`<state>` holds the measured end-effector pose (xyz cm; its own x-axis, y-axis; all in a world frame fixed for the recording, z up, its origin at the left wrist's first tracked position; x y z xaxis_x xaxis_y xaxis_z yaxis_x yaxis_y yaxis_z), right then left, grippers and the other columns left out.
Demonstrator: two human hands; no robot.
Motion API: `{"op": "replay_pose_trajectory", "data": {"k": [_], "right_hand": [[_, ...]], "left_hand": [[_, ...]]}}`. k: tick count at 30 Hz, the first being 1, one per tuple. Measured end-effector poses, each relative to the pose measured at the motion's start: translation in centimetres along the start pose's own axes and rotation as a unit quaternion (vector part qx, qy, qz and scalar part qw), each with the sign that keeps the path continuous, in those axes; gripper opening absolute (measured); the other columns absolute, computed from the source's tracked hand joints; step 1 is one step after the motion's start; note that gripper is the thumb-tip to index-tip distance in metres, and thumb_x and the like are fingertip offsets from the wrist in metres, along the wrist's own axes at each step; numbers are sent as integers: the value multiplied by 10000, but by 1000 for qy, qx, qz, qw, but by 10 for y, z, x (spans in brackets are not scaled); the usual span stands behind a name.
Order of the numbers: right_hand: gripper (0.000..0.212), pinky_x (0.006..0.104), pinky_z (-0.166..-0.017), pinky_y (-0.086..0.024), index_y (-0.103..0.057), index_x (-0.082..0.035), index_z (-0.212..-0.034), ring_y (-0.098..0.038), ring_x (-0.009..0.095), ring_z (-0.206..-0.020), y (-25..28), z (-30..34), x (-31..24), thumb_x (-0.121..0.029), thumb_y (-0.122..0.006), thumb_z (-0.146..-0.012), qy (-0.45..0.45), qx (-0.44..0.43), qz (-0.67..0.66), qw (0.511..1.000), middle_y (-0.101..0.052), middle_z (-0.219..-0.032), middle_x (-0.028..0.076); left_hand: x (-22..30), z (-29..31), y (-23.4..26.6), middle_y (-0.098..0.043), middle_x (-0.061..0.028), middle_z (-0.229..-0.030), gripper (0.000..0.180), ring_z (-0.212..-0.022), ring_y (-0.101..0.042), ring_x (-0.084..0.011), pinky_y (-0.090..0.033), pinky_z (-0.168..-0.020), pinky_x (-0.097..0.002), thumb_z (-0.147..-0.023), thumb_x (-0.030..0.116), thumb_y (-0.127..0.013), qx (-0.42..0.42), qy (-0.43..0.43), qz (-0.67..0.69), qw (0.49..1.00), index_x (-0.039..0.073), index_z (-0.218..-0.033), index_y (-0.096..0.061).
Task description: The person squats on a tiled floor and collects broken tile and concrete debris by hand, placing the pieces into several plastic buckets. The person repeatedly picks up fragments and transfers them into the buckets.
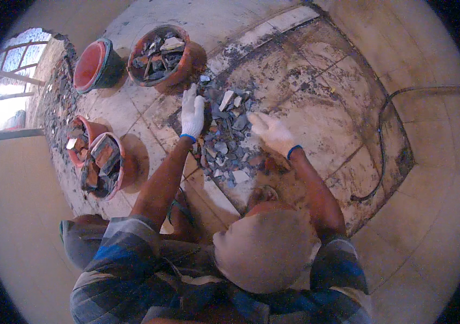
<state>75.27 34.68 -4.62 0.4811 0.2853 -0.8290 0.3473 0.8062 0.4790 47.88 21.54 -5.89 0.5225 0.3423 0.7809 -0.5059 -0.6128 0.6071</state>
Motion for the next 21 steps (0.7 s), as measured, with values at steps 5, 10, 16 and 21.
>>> {"op": "replay_pose_trajectory", "data": {"k": [5,10,16,21], "right_hand": [[513,433,-1121,-532,-622,-50,-1536,-687,401,-1308,-38,14,-46,-307,-651,-1094,162,39,81,983,-679,-1463,252],[462,417,-1005,-570,-637,-44,-1515,-746,347,-1182,-65,36,-39,-258,-603,-1108,-101,-14,-208,973,-741,-1348,241],[499,276,-589,-444,-682,-127,-1515,-520,76,-687,-41,51,-104,-373,-665,-1081,-17,72,-189,979,-619,-859,-21],[492,403,-726,-546,-656,-36,-1489,-639,226,-776,-9,58,-151,-304,-650,-1077,-92,13,-241,966,-722,-1054,204]], "left_hand": [[20,10,-8,-515,-308,-1646,697,-1606,-346,-512,-266,-1339,-520,-1036,421,-679,2,-22,-69,997,17,-1594,-576],[45,22,-16,-548,-324,-1601,744,-1540,-439,-502,-307,-1305,-557,-934,483,-768,12,-43,-139,989,66,-1537,-646],[77,25,-1,-562,-315,-1562,634,-1497,-479,-463,-377,-1274,-512,-937,304,-783,102,-1,-25,995,34,-1497,-657],[129,-1,46,-616,-302,-1482,569,-1429,-529,-466,-397,-1239,-537,-914,260,-777,185,-65,0,981,12,-1419,-697]]}}
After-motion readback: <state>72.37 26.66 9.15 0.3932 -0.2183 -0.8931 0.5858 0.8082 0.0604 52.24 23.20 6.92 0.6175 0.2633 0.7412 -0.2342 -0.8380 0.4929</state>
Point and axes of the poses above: each hand's wrist, its own z-axis away from the middle knuckle, its own y-axis out of the back of the hand, x = y × z, the point moved 8 cm from there along -z, towards the middle knuckle
